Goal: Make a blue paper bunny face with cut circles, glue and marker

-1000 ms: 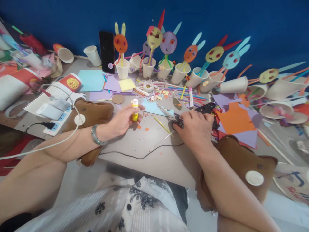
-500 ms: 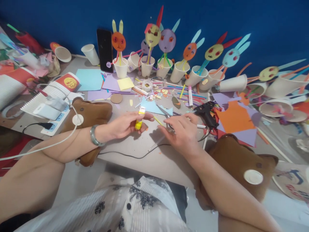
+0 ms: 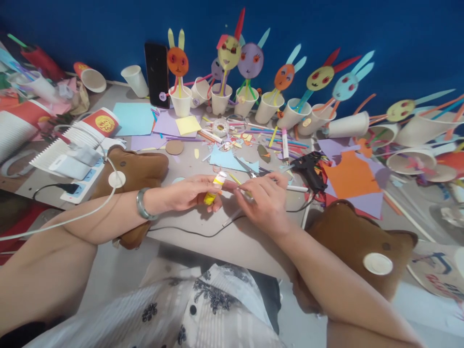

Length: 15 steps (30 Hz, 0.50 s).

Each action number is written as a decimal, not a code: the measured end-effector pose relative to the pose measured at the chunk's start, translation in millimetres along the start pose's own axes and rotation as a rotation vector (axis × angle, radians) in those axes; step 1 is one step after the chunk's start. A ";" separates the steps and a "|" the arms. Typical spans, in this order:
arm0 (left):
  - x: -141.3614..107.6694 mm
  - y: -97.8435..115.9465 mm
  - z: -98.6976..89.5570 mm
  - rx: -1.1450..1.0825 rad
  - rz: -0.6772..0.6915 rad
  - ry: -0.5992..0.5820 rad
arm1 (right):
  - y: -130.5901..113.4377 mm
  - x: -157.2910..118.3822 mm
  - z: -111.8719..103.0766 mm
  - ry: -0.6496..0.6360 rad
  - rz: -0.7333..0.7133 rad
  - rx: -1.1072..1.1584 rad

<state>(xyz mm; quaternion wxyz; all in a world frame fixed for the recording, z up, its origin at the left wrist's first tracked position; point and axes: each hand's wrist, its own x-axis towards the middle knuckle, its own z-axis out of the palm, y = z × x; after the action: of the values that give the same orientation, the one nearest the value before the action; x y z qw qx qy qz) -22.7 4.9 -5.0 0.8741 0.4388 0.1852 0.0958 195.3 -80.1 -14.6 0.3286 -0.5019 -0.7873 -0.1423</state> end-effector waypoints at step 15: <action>2.2 5.0 -0.1 -0.007 0.201 0.372 | 50.5 -6.3 -100.5 0.135 0.033 -0.376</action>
<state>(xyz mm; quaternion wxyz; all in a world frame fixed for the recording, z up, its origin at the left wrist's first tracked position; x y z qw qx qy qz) -20.7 8.6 -1.6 0.8124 0.4270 0.2982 0.2624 279.4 -117.2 50.6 0.2837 -0.5564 -0.7148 -0.3147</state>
